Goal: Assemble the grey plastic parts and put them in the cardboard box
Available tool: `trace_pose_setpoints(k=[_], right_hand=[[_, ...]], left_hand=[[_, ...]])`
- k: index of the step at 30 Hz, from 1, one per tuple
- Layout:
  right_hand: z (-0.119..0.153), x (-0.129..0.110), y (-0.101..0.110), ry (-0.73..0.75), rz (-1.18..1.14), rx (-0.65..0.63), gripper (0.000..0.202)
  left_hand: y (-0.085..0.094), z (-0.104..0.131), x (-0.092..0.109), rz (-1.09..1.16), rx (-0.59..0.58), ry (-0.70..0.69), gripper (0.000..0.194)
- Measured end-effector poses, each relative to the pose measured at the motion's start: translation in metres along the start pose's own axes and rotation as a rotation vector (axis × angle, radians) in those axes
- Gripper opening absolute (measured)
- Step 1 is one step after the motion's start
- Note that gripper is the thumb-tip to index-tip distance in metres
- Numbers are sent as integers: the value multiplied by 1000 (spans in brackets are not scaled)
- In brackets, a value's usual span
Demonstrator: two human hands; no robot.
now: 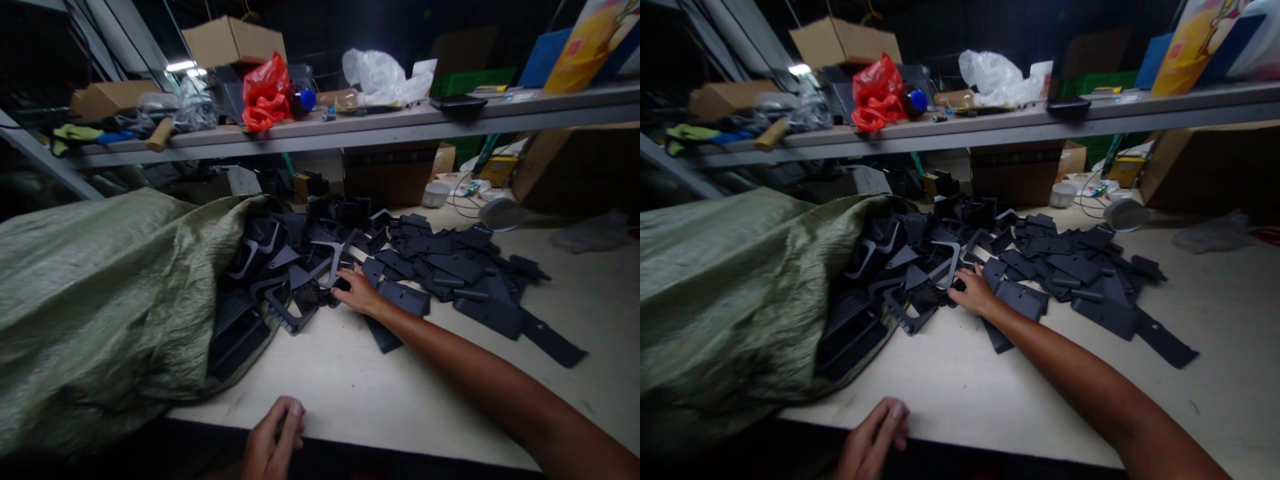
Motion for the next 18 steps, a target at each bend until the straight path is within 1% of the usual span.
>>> trace_pose_setpoints(k=[1, 3, 5, 8, 12, 13, 15, 17, 18], right_hand=[[7, 1, 5, 10, 1, 1, 50], [21, 3, 17, 34, 9, 10, 55], [33, 6, 28, 54, 24, 14, 56], [43, 7, 39, 70, 63, -11, 57], [55, 1, 50, 92, 109, -71, 53], [61, 0, 53, 82, 139, -85, 52], [77, -3, 58, 16, 233, -106, 53], [100, -3, 56, -87, 326, -141, 59], [113, -3, 52, -134, 356, -165, 65]], left_hand=[[-1, -3, 1, -5, 4, -19, 54], [-3, -8, 3, -10, 12, -50, 51], [-2, -12, 5, -12, 20, -71, 49], [1, -16, 13, -41, 19, -93, 48], [3, -15, 24, -104, 17, -126, 45], [3, -13, 24, -107, 13, -125, 44], [-1, -10, 21, -93, -7, -114, 43], [-9, -7, 17, -87, -46, -100, 42], [-14, -6, 17, -96, -70, -94, 42]])
Point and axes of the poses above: each hand's wrist, its own z-axis away from the middle knuckle, its own y-axis out of the back of the hand, x = y × z, the point moved 7 cm from there along -z, towards the middle knuckle, and after that the axes turned 7 degrees about y, right-handed, at the moved point
